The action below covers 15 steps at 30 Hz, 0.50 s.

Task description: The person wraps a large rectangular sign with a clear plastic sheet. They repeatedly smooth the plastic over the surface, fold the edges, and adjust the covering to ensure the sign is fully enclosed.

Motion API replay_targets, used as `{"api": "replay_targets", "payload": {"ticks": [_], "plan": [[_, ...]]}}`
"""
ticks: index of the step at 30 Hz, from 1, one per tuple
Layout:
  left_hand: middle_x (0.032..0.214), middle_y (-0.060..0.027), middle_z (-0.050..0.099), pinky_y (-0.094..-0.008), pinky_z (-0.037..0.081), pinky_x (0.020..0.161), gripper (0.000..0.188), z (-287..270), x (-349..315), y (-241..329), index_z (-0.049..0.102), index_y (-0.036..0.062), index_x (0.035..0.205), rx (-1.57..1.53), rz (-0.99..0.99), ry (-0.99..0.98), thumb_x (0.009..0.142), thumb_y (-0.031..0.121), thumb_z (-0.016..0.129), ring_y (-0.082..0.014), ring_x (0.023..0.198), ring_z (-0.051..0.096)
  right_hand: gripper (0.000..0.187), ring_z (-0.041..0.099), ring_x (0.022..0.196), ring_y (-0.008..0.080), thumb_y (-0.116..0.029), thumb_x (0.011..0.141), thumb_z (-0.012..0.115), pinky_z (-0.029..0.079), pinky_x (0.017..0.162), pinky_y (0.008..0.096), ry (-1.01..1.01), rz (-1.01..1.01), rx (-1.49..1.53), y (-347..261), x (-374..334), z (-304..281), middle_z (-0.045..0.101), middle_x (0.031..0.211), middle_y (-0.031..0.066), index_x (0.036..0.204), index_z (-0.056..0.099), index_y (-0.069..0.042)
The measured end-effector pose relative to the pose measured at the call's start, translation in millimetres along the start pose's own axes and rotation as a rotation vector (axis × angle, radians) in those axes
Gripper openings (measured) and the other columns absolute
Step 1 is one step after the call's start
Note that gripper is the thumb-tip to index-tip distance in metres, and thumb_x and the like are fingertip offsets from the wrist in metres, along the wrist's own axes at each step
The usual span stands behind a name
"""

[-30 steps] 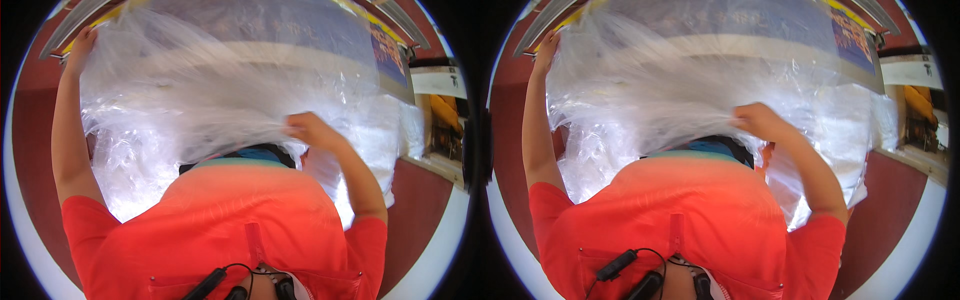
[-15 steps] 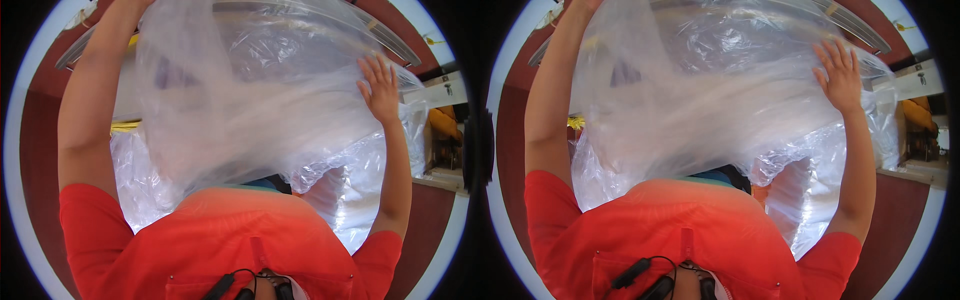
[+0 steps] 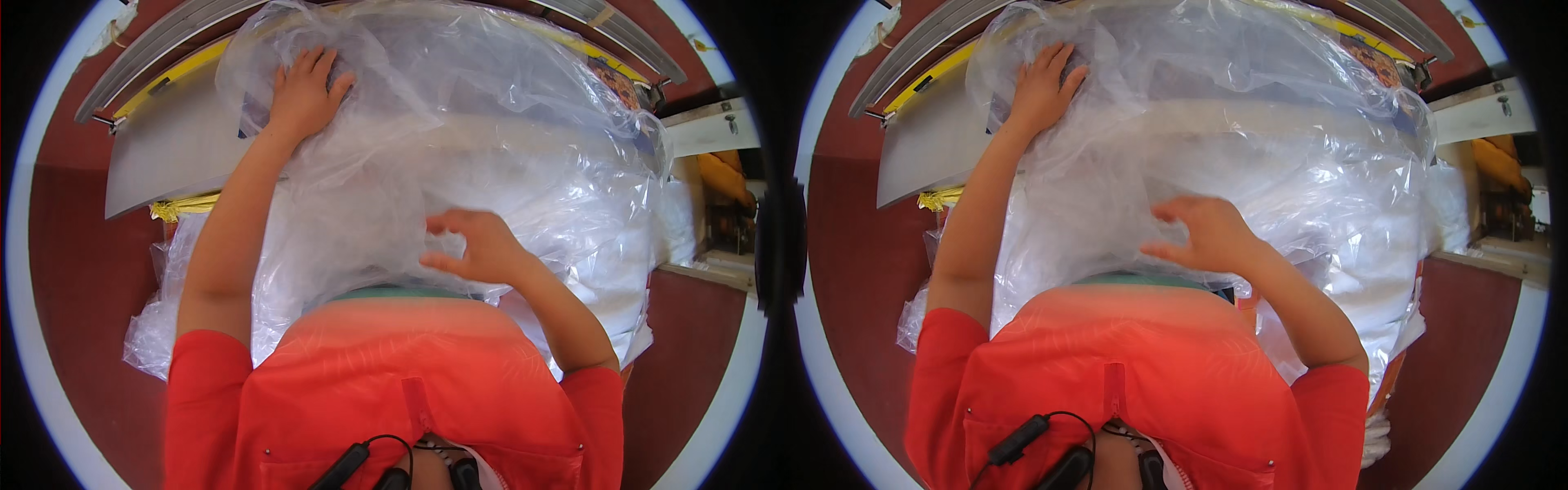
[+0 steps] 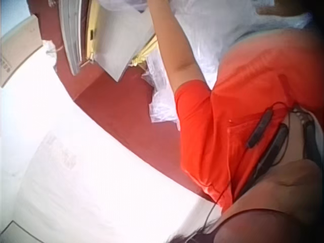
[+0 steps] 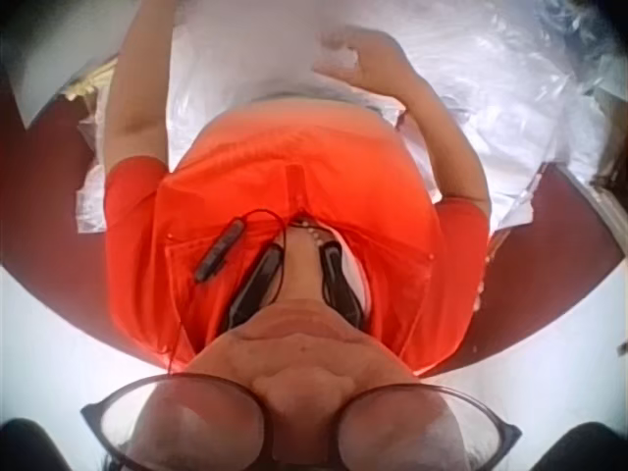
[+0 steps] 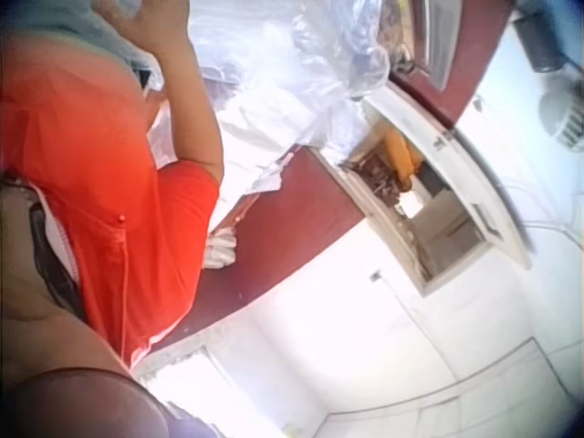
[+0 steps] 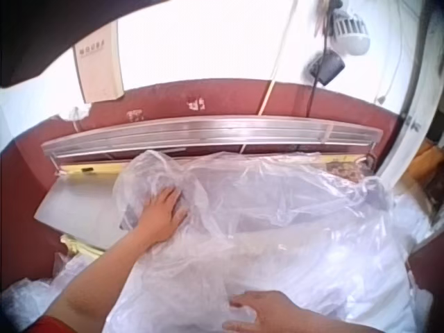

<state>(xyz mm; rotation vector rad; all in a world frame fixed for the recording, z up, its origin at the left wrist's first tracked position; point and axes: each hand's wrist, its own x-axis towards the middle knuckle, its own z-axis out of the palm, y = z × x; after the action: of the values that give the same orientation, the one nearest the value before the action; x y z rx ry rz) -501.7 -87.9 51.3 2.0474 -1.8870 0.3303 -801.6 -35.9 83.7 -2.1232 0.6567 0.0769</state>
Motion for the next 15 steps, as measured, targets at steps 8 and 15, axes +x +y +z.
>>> {"api": "replay_targets", "payload": {"ticks": [8, 15], "plan": [[0.121, -0.0106, 0.038, -0.0447, 0.019, 0.095, 0.048, -8.0, -7.5, -3.8, 0.045, 0.0084, 0.113, -0.084, -0.024, 0.03, 0.079, 0.042, 0.04, -0.0264, 0.116, 0.029, 0.023, 0.051, 0.073, 0.0077, -0.02, 0.078, 0.055, 0.041, 0.063, 0.0206, 0.741, -0.09, 0.82, -38.6, 66.9, -11.9, 0.057, 0.085, 0.0011, 0.092, 0.055, -0.002], [0.103, -0.0062, 0.048, -0.0434, 0.026, 0.091, 0.033, -94.1, -0.1, 43.1, 0.054, 0.0107, 0.098, -0.598, 0.202, 0.086, 0.066, 0.017, 0.062, -0.0238, 0.103, 0.04, 0.011, 0.054, 0.059, 0.0128, -0.011, 0.075, 0.055, 0.04, 0.05, 0.0235, 0.749, -0.115, 0.367, -45.4, 38.4, -21.1, 0.056, 0.064, 0.007, 0.081, 0.057, -0.002]]}}
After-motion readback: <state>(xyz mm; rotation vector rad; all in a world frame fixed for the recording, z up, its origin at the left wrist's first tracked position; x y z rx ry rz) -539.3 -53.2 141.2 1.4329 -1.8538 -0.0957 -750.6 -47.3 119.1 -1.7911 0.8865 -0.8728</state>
